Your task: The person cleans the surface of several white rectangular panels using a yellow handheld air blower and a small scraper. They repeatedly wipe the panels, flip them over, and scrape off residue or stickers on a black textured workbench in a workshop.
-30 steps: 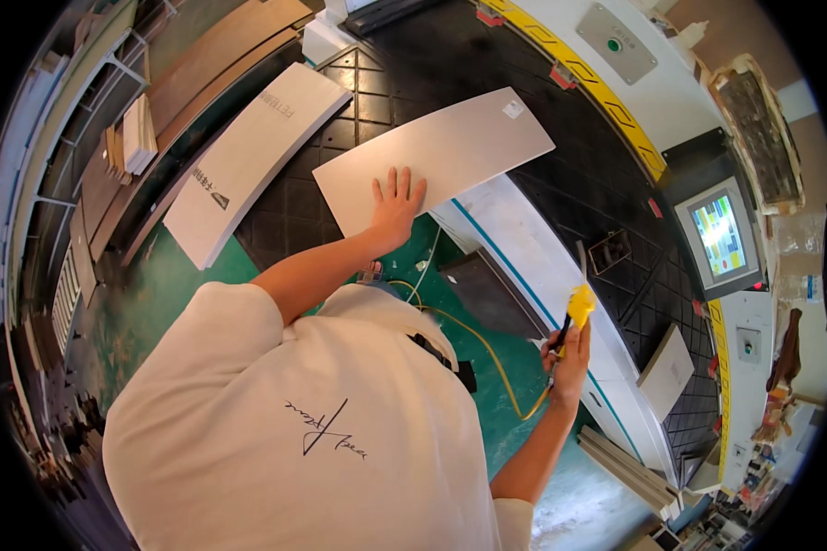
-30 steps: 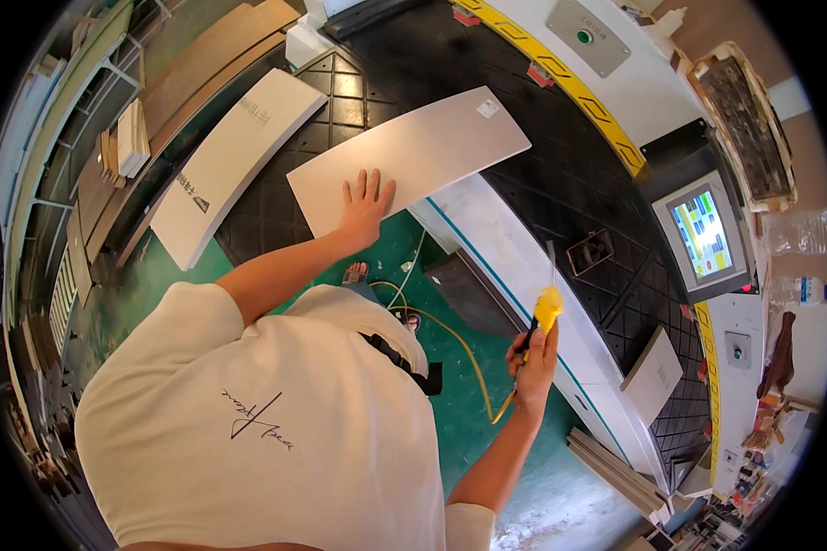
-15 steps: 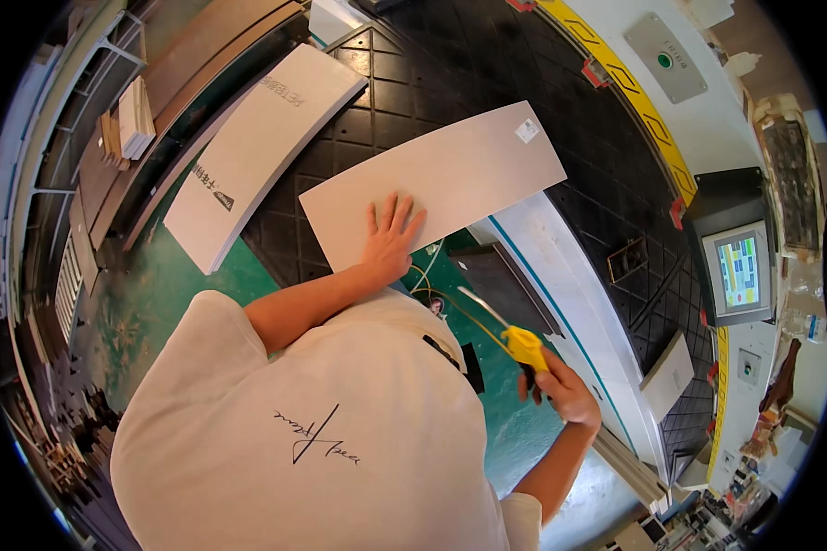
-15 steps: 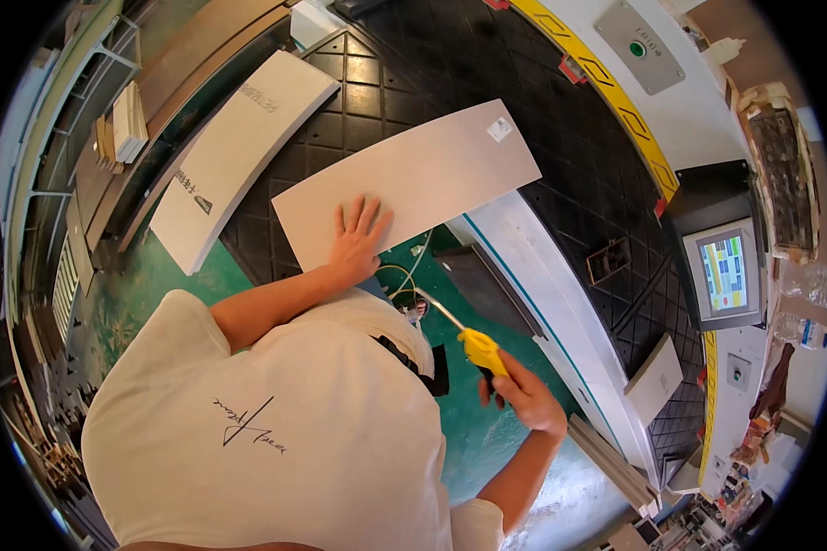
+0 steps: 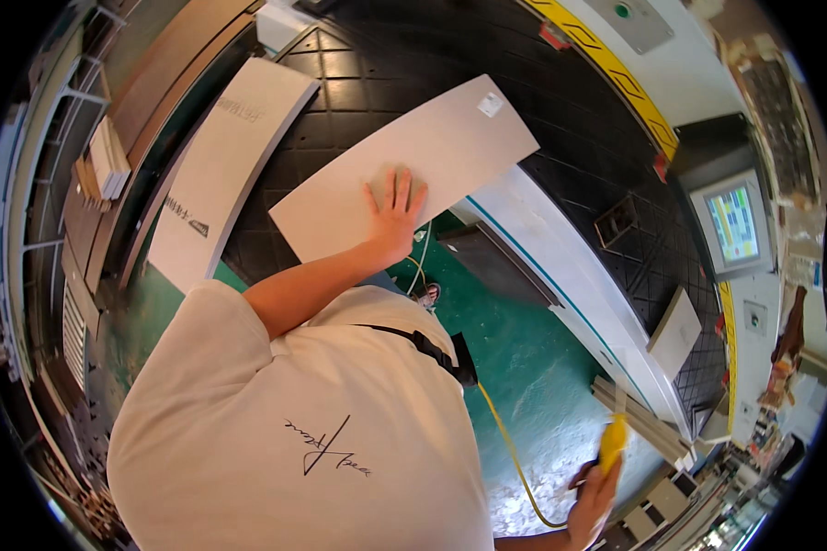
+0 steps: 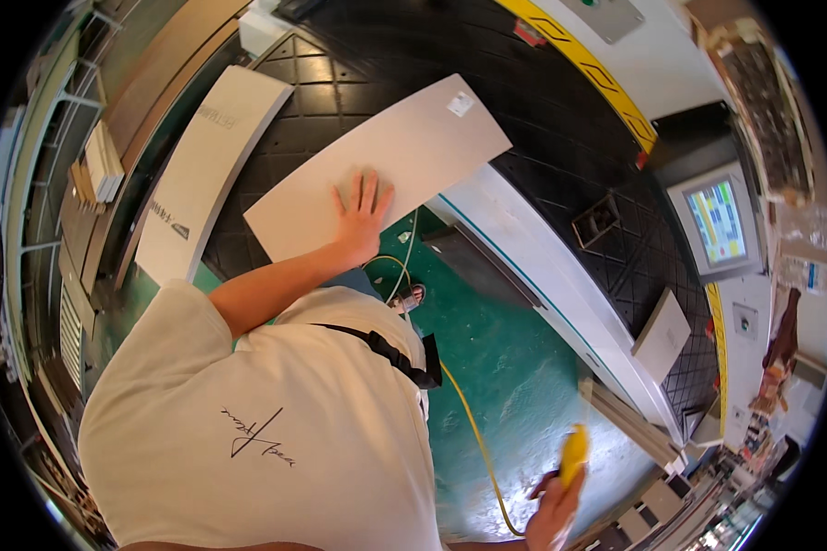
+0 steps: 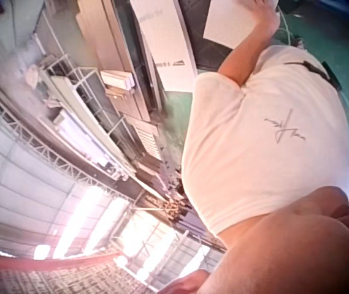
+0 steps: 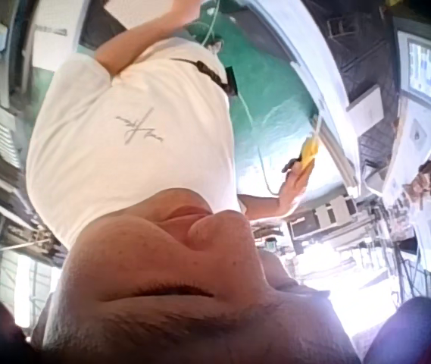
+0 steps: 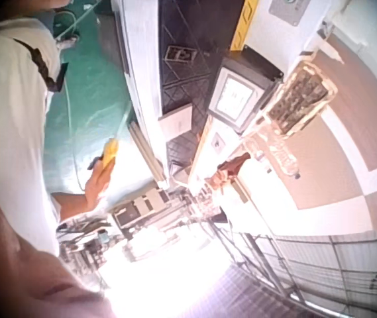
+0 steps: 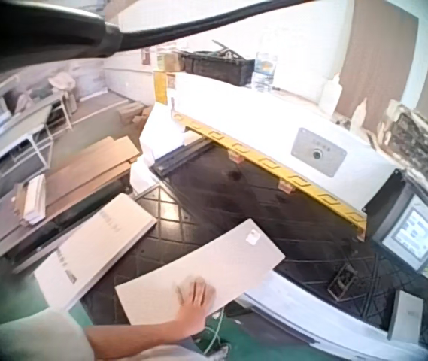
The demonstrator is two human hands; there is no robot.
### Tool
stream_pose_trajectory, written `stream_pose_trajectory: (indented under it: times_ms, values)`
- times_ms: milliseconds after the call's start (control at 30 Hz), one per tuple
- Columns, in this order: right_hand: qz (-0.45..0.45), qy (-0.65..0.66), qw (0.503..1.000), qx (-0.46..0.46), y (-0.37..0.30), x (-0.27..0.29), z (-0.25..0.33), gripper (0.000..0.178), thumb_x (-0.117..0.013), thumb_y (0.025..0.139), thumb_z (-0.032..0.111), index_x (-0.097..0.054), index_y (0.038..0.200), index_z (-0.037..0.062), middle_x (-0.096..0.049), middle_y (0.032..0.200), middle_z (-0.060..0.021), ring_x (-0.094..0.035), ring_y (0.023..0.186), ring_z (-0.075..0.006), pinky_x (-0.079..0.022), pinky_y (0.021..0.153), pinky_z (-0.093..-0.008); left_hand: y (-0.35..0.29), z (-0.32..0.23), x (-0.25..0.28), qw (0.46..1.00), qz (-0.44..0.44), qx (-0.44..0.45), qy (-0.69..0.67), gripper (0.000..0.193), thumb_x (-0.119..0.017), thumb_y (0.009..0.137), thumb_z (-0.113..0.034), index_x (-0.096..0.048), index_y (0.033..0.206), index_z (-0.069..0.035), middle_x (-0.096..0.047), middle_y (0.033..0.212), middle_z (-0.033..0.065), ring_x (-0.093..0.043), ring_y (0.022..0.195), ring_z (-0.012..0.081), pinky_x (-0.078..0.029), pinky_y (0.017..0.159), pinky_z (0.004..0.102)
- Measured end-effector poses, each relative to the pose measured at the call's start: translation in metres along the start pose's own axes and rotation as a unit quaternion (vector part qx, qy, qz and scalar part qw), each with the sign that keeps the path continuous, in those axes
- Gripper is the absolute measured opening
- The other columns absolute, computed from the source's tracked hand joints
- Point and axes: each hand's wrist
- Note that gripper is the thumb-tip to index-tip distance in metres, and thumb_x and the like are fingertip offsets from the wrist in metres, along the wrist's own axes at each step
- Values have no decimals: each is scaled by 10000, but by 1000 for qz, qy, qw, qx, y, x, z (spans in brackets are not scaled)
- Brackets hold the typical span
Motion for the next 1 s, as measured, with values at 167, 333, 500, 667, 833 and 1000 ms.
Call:
stream_pose_trajectory:
  times_ms: [167,333,500,667,833,1000]
  values:
    - [104,12,994,40,-5,-6,0,540,-434,1053,184,-374,1548,-21,-601,786,-41,-431,612,-117,-370,584,-295,4,-1,15,998,53,24,-13,1048,-705,733,7,-223,1648,-162,-35,1719,260,10,1577,540,-61,1116,858]
    - [258,201,938,115,26,-44,-28,611,-483,1104,384,-389,1519,-54,-605,829,-70,-513,653,-129,-403,600,-277,1,15,126,988,59,3,-145,869,-684,774,-24,-358,1575,-115,-380,1570,292,-373,1451,479,-342,1137,657]
    - [314,463,822,101,82,-140,4,464,-532,1082,400,-535,1271,-24,-619,873,-85,-554,732,-142,-441,659,-276,24,97,197,995,5,26,-95,410,-683,940,-279,-578,1296,-105,-736,963,222,-707,937,454,-557,862,527]
    - [576,154,790,143,128,-193,15,438,-487,1098,430,-470,1349,71,-631,880,-65,-555,647,-138,-460,586,-303,49,129,197,994,-80,69,-22,435,-701,954,-458,-621,1084,-50,-715,901,217,-696,872,443,-523,755,526]
    - [156,405,900,36,156,-208,4,409,-472,1096,483,-494,1197,88,-624,825,-65,-603,652,-162,-463,582,-290,82,168,195,990,-107,88,-9,624,-606,973,-626,-669,934,-7,-724,854,232,-708,858,432,-535,765,521]
    - [481,303,823,17,88,-175,-10,451,-465,1091,507,-538,1070,62,-564,726,-50,-553,614,-154,-438,564,-285,92,230,175,981,-2,90,-169,729,-529,1006,-667,-740,970,30,-734,856,205,-714,836,350,-531,782,462]
Point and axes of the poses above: each hand's wrist, its own y-axis towards the middle knuckle, its own x-axis out of the back of the hand, z = x × y
